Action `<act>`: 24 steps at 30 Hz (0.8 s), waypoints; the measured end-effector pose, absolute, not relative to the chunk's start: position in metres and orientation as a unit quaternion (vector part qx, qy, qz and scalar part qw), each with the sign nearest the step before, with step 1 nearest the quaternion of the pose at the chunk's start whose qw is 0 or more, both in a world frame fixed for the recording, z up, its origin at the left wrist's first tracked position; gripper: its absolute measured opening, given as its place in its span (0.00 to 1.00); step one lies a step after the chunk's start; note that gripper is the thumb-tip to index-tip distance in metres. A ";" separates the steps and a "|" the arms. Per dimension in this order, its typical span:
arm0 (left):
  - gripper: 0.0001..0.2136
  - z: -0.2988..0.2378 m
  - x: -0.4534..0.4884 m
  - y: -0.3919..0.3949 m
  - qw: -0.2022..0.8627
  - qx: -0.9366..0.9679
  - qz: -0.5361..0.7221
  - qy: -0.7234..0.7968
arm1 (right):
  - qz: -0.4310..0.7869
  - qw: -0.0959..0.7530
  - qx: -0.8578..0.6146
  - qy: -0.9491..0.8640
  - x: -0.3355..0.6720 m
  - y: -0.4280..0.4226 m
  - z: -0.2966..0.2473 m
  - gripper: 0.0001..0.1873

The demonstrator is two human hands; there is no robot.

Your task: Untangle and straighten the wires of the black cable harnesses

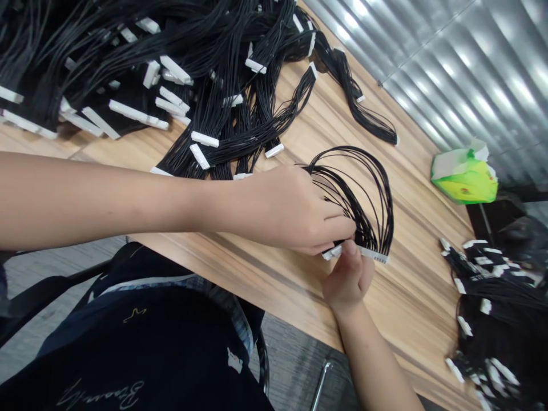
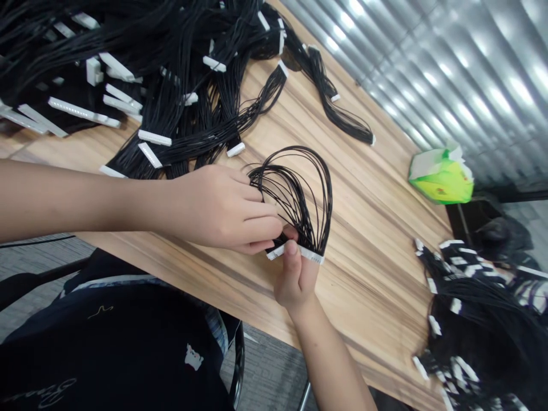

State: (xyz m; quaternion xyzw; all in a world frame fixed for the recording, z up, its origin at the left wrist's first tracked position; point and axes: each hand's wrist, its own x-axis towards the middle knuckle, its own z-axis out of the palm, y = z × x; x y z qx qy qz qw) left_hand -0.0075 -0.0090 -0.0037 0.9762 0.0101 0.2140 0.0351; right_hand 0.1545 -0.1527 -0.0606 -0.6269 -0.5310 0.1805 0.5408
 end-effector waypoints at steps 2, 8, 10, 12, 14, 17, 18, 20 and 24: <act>0.14 0.000 -0.008 -0.008 0.018 0.973 0.230 0.013 | 0.184 0.553 -0.622 -0.524 0.155 -0.153 -0.059 0.15; 0.18 0.002 -0.010 -0.006 0.025 0.965 0.261 -0.021 | 0.189 0.567 -0.636 -0.488 0.154 -0.152 -0.060 0.16; 0.20 0.005 -0.012 -0.006 0.059 0.957 0.279 -0.059 | 0.205 0.586 -0.647 -0.442 0.152 -0.151 -0.061 0.17; 0.21 0.008 -0.013 -0.007 0.096 0.946 0.288 -0.112 | 0.209 0.611 -0.650 -0.401 0.151 -0.149 -0.060 0.17; 0.22 0.010 -0.014 -0.008 0.130 0.939 0.270 -0.170 | 0.206 0.618 -0.650 -0.391 0.150 -0.148 -0.059 0.18; 0.23 0.011 -0.014 -0.010 0.171 0.934 0.211 -0.230 | 0.207 0.589 -0.658 -0.421 0.149 -0.149 -0.056 0.20; 0.24 0.011 -0.013 -0.010 0.184 0.936 0.193 -0.231 | 0.203 0.586 -0.657 -0.428 0.149 -0.149 -0.056 0.20; 0.25 0.010 -0.013 -0.011 0.200 0.943 0.169 -0.204 | 0.189 0.598 -0.650 -0.429 0.149 -0.150 -0.055 0.20; 0.23 0.006 -0.012 -0.008 0.149 0.947 0.239 -0.156 | 0.195 0.620 -0.651 -0.392 0.150 -0.149 -0.057 0.19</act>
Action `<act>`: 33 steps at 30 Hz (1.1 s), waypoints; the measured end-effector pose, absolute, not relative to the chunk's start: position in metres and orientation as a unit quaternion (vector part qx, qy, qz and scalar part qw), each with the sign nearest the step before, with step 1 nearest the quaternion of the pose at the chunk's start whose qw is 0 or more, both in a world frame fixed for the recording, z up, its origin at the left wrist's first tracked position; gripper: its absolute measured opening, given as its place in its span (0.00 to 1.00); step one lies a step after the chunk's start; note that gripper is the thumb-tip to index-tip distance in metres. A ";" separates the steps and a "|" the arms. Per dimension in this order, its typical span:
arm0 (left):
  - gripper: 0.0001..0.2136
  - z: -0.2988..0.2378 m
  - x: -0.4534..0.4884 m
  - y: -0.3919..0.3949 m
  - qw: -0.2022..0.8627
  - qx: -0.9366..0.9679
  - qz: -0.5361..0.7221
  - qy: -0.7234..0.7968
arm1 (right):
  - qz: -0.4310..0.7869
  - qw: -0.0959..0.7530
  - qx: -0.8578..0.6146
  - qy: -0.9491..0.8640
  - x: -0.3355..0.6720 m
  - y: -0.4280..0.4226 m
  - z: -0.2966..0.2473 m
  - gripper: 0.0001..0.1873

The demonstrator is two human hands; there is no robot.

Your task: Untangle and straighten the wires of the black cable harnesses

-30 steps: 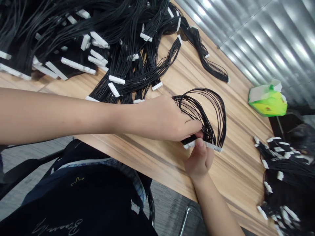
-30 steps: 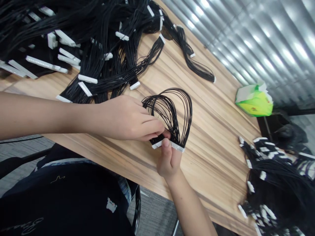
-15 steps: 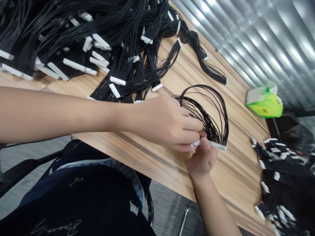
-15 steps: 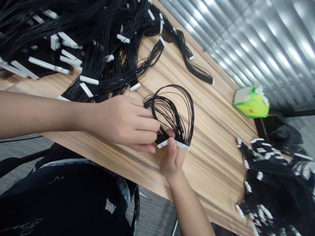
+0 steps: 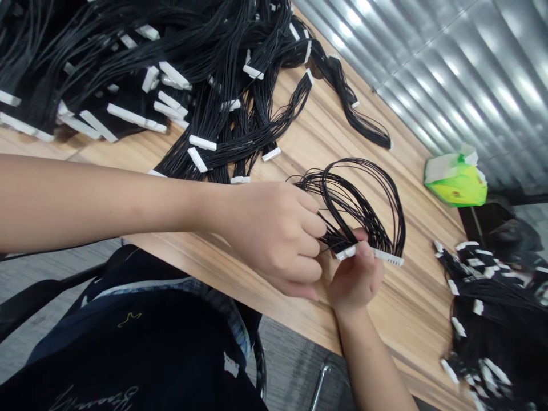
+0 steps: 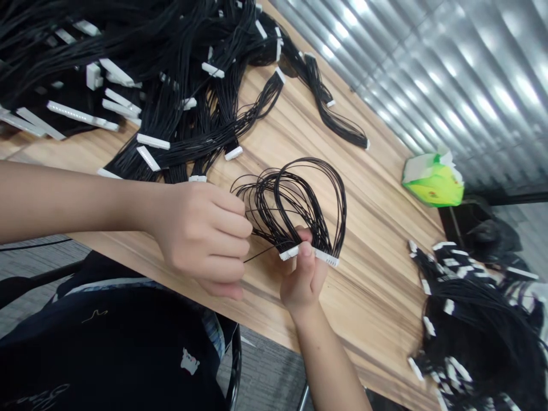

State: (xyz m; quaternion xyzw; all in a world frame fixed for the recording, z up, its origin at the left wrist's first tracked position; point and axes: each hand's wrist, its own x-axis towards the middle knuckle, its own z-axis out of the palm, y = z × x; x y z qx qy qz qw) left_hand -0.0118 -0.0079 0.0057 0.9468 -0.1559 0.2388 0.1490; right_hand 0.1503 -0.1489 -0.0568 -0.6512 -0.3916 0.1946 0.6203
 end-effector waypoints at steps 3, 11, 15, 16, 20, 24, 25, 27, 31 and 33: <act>0.21 0.000 -0.012 -0.005 0.076 0.924 0.335 -0.167 | 0.201 0.631 -0.652 -0.370 0.151 -0.148 -0.057 0.18; 0.12 -0.015 -0.013 -0.005 0.080 0.948 0.307 0.026 | 0.190 0.627 -0.648 -0.388 0.152 -0.148 -0.055 0.18; 0.13 -0.017 -0.011 -0.004 0.100 0.955 0.270 0.070 | 0.208 0.606 -0.608 -0.468 0.152 -0.152 -0.058 0.14; 0.14 -0.017 -0.011 -0.003 0.100 0.955 0.268 0.074 | 0.211 0.600 -0.600 -0.485 0.152 -0.153 -0.059 0.14; 0.15 -0.018 -0.010 -0.005 0.108 0.953 0.270 0.087 | 0.211 0.574 -0.603 -0.512 0.153 -0.155 -0.062 0.14; 0.14 -0.017 -0.012 -0.009 0.107 0.950 0.283 0.078 | 0.226 0.563 -0.626 -0.490 0.148 -0.156 -0.061 0.16; 0.14 -0.016 -0.013 -0.010 0.106 0.949 0.289 0.074 | 0.234 0.567 -0.623 -0.485 0.147 -0.156 -0.060 0.16; 0.14 -0.015 -0.013 -0.012 0.109 0.947 0.294 0.070 | 0.247 0.572 -0.613 -0.486 0.146 -0.156 -0.060 0.17; 0.14 -0.013 -0.013 -0.014 0.124 0.952 0.267 0.077 | 0.248 0.577 -0.602 -0.492 0.147 -0.156 -0.061 0.15; 0.13 -0.013 -0.013 -0.013 0.117 0.955 0.259 0.079 | 0.241 0.592 -0.594 -0.488 0.148 -0.157 -0.061 0.13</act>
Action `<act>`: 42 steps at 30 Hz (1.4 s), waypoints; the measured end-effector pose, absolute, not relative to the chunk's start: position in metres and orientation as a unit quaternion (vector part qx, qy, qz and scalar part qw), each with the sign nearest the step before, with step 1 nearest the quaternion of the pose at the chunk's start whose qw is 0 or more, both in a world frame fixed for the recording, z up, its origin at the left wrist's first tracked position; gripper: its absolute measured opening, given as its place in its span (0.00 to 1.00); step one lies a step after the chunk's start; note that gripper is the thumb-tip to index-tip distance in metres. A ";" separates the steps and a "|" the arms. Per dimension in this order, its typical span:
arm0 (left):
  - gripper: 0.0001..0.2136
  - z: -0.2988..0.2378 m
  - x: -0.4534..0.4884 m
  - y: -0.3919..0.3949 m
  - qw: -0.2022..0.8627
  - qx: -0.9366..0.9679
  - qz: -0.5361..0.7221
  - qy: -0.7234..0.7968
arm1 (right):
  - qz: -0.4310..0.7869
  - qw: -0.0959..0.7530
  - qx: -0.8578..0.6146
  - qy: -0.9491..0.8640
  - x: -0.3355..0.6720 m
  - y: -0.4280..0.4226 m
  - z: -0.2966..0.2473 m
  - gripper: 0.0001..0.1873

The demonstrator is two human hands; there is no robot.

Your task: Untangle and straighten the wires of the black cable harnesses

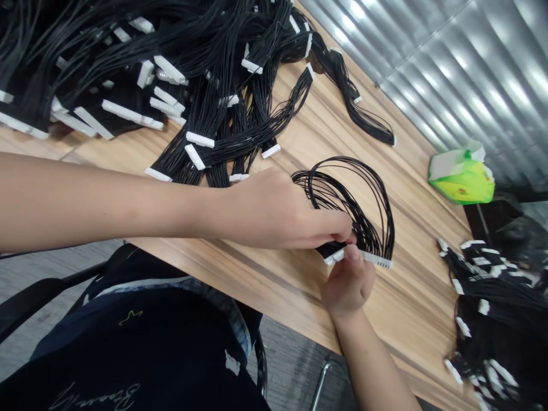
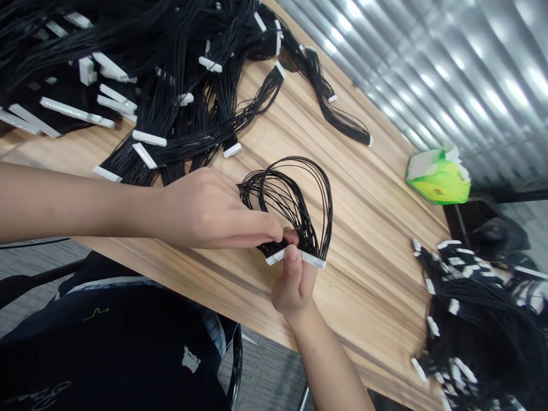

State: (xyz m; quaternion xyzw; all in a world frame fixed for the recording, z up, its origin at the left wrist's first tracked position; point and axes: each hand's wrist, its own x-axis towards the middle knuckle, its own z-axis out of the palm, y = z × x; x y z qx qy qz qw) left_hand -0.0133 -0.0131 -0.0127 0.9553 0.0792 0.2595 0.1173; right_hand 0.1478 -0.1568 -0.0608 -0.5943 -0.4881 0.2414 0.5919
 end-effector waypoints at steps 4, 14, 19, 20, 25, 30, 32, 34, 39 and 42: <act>0.14 -0.012 -0.014 -0.010 0.105 0.960 0.249 0.072 | 0.241 0.604 -0.580 -0.490 0.148 -0.157 -0.061 0.10; 0.15 -0.011 -0.007 -0.010 0.062 0.967 0.242 0.044 | 0.174 0.552 -0.597 -0.555 0.154 -0.153 -0.064 0.12; 0.09 -0.015 -0.005 -0.010 0.014 0.960 0.278 0.000 | 0.170 0.495 -0.597 -0.608 0.150 -0.150 -0.052 0.16; 0.10 -0.014 -0.006 -0.009 0.017 0.955 0.295 -0.002 | 0.186 0.501 -0.602 -0.594 0.149 -0.150 -0.051 0.16; 0.21 0.004 -0.011 -0.009 0.108 0.928 0.341 -0.106 | 0.273 0.606 -0.645 -0.378 0.147 -0.150 -0.057 0.16; 0.21 0.004 -0.012 -0.017 0.134 0.875 0.403 -0.234 | 0.254 0.607 -0.664 -0.355 0.147 -0.148 -0.058 0.19; 0.20 0.000 -0.013 -0.018 0.127 0.890 0.399 -0.178 | 0.263 0.617 -0.651 -0.356 0.147 -0.147 -0.056 0.17; 0.19 -0.004 -0.014 -0.017 0.118 0.906 0.391 -0.110 | 0.277 0.624 -0.633 -0.364 0.148 -0.147 -0.056 0.15; 0.11 -0.004 -0.013 -0.004 0.067 0.939 0.334 0.050 | 0.331 0.539 -0.595 -0.497 0.156 -0.153 -0.063 0.15; 0.13 0.000 -0.010 0.003 0.005 0.950 0.300 0.085 | 0.361 0.500 -0.564 -0.550 0.160 -0.159 -0.064 0.14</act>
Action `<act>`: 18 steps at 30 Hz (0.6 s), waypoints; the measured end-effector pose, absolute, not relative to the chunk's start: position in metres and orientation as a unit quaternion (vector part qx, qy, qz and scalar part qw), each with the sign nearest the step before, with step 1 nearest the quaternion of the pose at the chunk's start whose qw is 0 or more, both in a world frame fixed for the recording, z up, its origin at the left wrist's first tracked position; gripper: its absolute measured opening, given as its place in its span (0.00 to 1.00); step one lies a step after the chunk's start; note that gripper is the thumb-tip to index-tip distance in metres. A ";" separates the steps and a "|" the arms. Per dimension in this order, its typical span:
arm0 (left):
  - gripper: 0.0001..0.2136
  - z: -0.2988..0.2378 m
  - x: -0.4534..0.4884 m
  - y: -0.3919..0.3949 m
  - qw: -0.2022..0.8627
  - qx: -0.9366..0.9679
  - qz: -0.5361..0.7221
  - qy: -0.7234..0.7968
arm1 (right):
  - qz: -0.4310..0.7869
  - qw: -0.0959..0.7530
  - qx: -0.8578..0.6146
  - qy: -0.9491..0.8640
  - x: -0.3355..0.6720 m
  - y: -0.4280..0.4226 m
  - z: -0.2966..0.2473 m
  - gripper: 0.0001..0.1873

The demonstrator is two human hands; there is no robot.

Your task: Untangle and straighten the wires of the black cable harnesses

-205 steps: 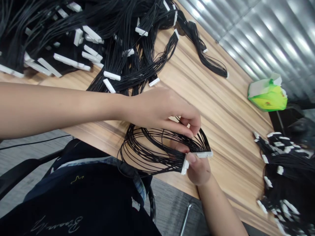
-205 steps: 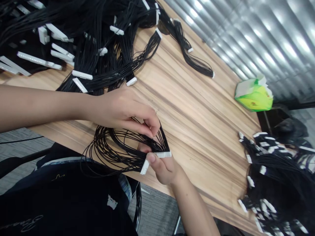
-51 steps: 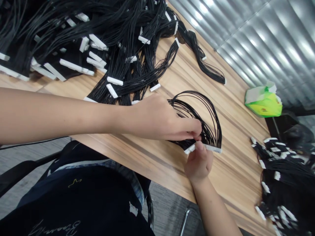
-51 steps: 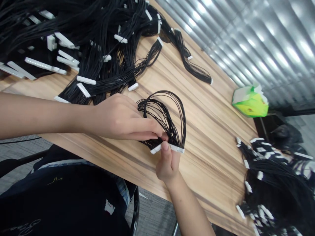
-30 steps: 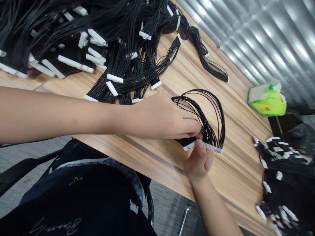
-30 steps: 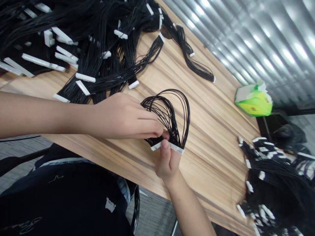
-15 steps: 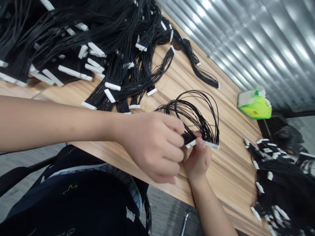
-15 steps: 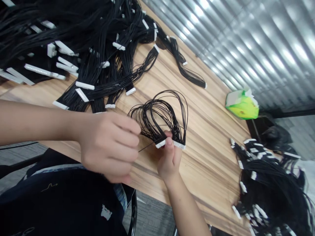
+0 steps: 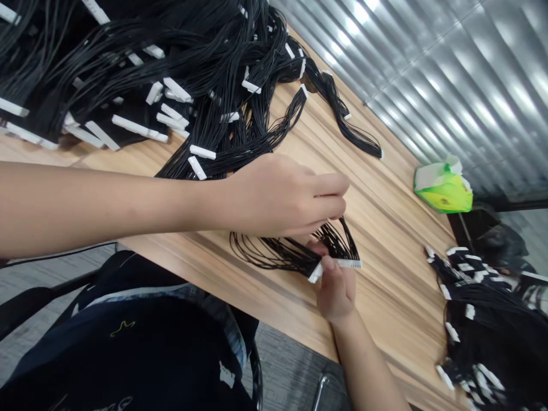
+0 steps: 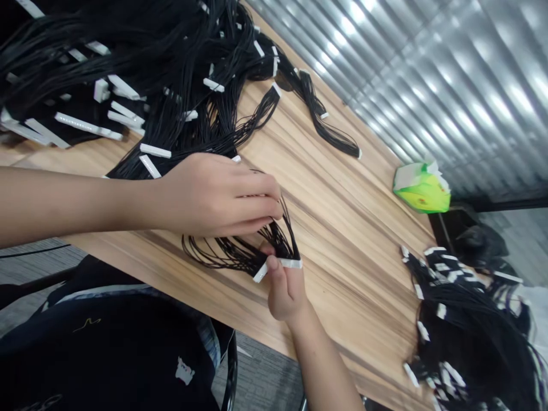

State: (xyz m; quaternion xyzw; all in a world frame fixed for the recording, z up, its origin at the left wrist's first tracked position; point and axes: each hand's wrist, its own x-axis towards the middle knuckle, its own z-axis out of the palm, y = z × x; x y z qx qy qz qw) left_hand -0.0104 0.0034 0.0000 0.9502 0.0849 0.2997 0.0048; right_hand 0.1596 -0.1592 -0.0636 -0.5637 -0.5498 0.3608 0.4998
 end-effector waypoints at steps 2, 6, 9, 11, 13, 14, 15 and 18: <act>0.16 0.005 -0.010 0.007 -0.016 0.955 0.288 0.077 | 0.384 0.475 -0.548 -0.571 0.161 -0.161 -0.060 0.13; 0.21 0.019 -0.012 0.016 -0.012 0.961 0.265 0.081 | 0.405 0.427 -0.527 -0.613 0.161 -0.160 -0.046 0.13; 0.18 0.023 -0.014 0.027 0.042 0.968 0.245 0.043 | 0.459 0.409 -0.500 -0.609 0.159 -0.158 -0.039 0.15; 0.15 0.020 -0.015 0.034 0.093 0.966 0.239 -0.005 | 0.492 0.412 -0.478 -0.599 0.157 -0.159 -0.036 0.14; 0.13 0.012 -0.015 0.039 0.161 0.958 0.232 -0.053 | 0.512 0.412 -0.461 -0.596 0.153 -0.160 -0.032 0.15; 0.11 0.008 -0.015 0.039 0.207 0.949 0.224 -0.077 | 0.521 0.409 -0.458 -0.593 0.151 -0.160 -0.031 0.17; 0.10 0.005 -0.015 0.039 0.261 0.936 0.212 -0.098 | 0.528 0.407 -0.459 -0.587 0.148 -0.160 -0.029 0.18; 0.09 -0.003 -0.014 0.033 0.431 0.877 0.170 -0.127 | 0.545 0.399 -0.457 -0.579 0.144 -0.160 -0.024 0.22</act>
